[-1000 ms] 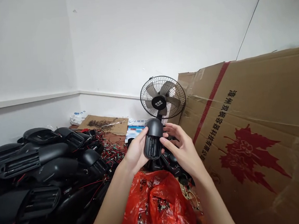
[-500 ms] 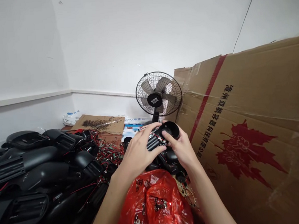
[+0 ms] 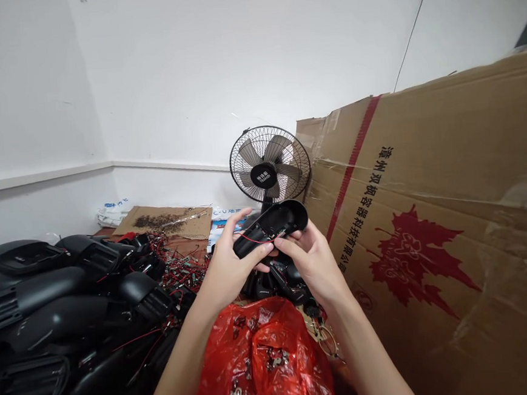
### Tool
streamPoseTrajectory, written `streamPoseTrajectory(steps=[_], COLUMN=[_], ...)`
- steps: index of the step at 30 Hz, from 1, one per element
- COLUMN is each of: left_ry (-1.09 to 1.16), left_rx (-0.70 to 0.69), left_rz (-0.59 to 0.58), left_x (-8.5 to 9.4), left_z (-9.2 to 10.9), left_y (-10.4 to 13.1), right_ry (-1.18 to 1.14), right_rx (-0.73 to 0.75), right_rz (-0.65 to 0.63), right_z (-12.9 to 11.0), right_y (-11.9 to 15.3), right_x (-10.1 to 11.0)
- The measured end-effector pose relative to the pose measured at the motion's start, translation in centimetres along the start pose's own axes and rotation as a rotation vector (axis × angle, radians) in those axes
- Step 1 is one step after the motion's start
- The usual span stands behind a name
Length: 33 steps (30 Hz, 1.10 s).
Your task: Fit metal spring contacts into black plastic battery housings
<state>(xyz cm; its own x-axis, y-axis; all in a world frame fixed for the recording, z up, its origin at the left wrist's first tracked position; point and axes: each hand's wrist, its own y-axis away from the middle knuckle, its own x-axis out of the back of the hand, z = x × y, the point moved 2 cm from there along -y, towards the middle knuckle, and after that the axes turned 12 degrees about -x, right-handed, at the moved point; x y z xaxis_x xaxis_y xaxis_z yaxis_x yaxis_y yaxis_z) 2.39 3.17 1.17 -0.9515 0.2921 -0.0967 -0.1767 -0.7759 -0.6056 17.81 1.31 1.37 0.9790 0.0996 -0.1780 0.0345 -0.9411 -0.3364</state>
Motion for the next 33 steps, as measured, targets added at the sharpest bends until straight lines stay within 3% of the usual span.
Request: streamPoseTrajectory(steps=[6, 13, 28, 33], left_ry=[0.154, 0.137, 0.018, 0.023], left_rx=[-0.111, -0.304, -0.264, -0.255], left_rz=[0.1, 0.197, 0.183, 0.188], left_x=[-1.6, -3.6, -4.0, -3.5], left_z=[-1.2, -2.0, -1.5, -1.4], left_y=[0.7, 1.4, 1.9, 1.5], right_ry=[-0.125, -0.121, -0.071, -0.071], right_rx=[0.041, 0.052, 0.076, -0.004], right_rz=[0.004, 0.035, 0.122, 0.0], right_z=[0.1, 0.1, 0.1, -0.1], right_y=[0.2, 0.5, 0.7, 0.3], right_x=[-0.9, -1.0, -1.1, -0.8])
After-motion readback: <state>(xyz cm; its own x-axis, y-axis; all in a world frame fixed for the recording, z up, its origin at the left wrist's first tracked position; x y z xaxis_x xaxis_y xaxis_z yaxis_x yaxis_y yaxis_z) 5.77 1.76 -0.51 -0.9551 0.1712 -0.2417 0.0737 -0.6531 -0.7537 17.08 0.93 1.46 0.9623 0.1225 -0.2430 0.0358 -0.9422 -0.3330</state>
